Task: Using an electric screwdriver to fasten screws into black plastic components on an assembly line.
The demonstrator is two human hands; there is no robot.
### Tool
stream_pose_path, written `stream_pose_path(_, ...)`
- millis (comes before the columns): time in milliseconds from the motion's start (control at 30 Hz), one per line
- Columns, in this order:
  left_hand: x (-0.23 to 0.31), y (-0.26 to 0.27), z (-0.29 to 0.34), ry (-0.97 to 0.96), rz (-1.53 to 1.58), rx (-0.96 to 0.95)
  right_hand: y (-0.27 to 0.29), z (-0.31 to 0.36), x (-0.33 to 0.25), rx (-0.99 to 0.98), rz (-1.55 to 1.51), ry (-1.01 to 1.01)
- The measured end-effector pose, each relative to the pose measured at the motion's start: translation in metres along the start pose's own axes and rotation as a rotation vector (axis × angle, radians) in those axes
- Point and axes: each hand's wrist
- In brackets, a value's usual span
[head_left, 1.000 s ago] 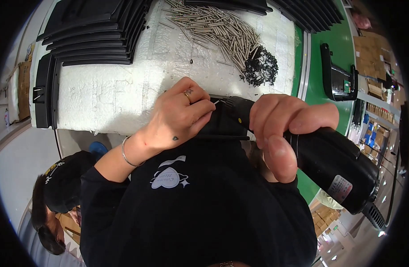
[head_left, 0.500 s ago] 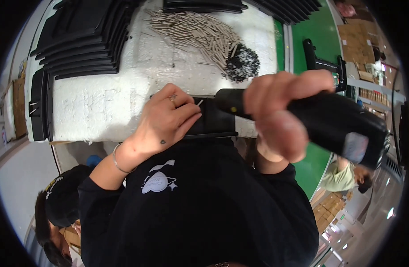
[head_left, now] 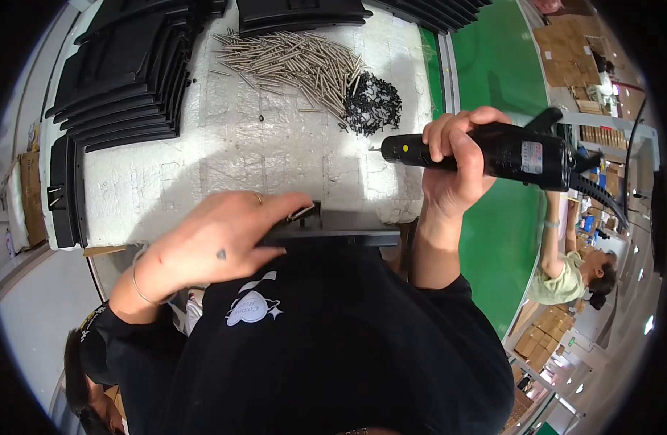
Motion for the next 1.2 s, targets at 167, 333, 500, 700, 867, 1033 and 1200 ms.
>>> stream_pose_path(167, -0.027, 0.009, -0.016, -0.066, -0.196, 0.302, 0.003, -0.003, -0.016, -0.064, -0.145, 0.085)
stream_pose_path(333, -0.029, -0.005, -0.024, -0.073, -0.164, 0.435, 0.008, -0.007, -0.034, -0.179, -0.28, 0.176)
stream_pose_path(500, -0.017, -0.001, -0.049, -0.266, -0.145, 0.669, -0.01, -0.008, -0.048, -0.231, -0.409, 0.16)
stream_pose_path(700, -0.006, -0.005, -0.076, -0.494, 0.115, 0.855, -0.017, -0.01, -0.052, -0.235, -0.483, 0.163)
stream_pose_path(867, -0.003, -0.003, -0.07, -0.502, -0.037, 0.878, -0.018, -0.009, -0.054, -0.263, -0.477, 0.157)
stream_pose_path(1033, -0.002, -0.007, -0.062, -0.429, -0.23, 0.902, -0.011, -0.009, -0.047, -0.382, -0.441, 0.195)
stream_pose_path(1200, -0.004, -0.01, -0.067, -0.499, -0.339, 0.927, -0.024, -0.006, -0.051, -0.43, -0.385, 0.207)
Point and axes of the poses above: each hand's wrist, its own z-axis away from the middle knuckle, its own y-axis out of the back of the hand, x = y × z, and after that the axes turned 9 degrees about -x, right-handed
